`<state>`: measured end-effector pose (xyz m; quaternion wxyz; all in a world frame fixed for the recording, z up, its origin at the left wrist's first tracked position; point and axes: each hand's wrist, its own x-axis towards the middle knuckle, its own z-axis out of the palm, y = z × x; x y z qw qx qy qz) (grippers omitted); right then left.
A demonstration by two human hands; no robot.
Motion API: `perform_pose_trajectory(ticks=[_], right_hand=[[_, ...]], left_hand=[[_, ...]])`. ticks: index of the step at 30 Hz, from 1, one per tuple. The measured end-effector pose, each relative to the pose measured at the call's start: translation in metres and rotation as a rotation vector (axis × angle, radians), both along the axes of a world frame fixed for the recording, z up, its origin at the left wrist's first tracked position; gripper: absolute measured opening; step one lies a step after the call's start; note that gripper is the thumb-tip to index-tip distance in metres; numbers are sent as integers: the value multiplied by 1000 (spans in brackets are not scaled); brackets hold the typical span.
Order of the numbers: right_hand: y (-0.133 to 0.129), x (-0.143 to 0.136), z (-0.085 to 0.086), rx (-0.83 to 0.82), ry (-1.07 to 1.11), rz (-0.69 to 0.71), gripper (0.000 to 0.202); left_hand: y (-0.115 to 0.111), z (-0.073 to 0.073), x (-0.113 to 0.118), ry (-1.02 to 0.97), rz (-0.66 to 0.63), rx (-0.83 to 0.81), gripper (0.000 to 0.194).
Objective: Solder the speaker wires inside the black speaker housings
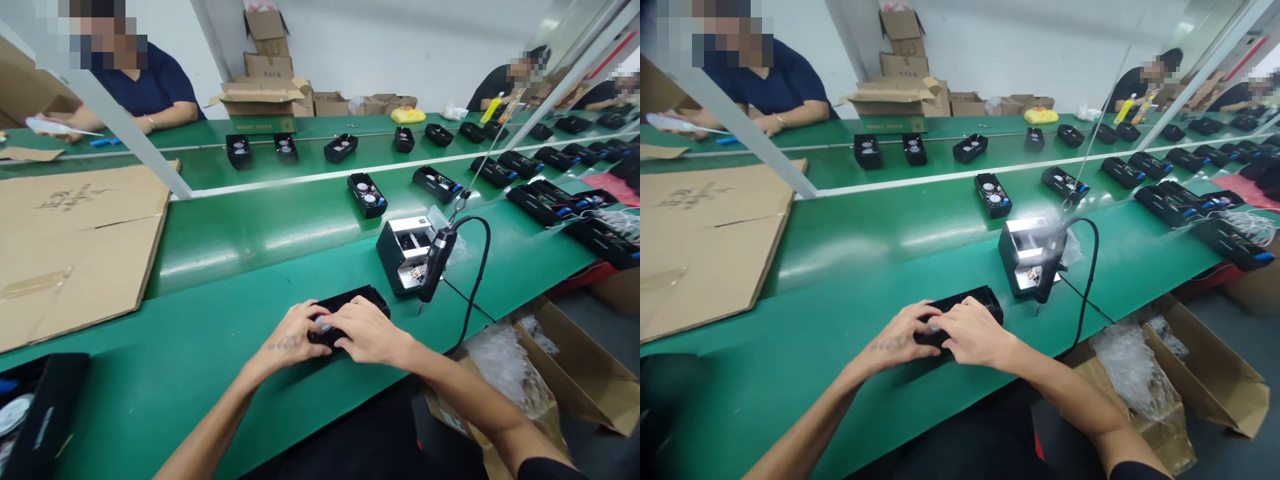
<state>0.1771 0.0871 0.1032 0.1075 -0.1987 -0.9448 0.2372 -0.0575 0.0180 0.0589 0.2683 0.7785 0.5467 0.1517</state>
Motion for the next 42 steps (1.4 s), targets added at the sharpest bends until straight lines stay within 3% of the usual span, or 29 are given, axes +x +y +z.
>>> perform_pose_trajectory(ticks=[2,4,5,7,11,14,17,20,24,26,30,33,36,39,42], right_hand=[[2,32,-4,33,385,-301,34],[16,68,-14,159,690,-759,30],[27,85,-19,240,781,-977,30],[51,112,-31,234,772,-1174,40],[75,130,-53,-150,697,-1088,41],[64,123,-64,-260,860,-1042,39],[55,119,-61,-358,939,-974,29],[63,123,-41,-353,1063,-979,29],[87,121,-7,-136,1264,-1002,41],[98,115,2,-49,1248,-1020,40],[107,106,6,-72,1083,-1004,30],[94,104,5,-231,956,-923,31],[60,92,4,-494,943,-739,33],[16,64,1,-679,1082,-523,36],[-19,28,-3,-732,1153,-361,46]], left_hand=[[-17,-10,8,46,-9,145,11],[-33,-24,16,91,-10,329,10],[-40,-30,19,110,-4,406,13],[-49,-39,24,138,13,496,18],[-51,-44,24,168,6,529,21],[-49,-42,23,148,12,533,21],[-49,-43,23,133,22,541,22],[-50,-45,23,145,44,548,21],[-43,-45,27,173,45,569,11],[-36,-43,31,176,50,569,10],[-24,-39,40,195,47,574,9],[-21,-37,43,216,53,577,15],[-23,-34,46,220,68,551,14],[-26,-32,49,193,95,523,15],[-29,-34,52,150,119,510,18]])
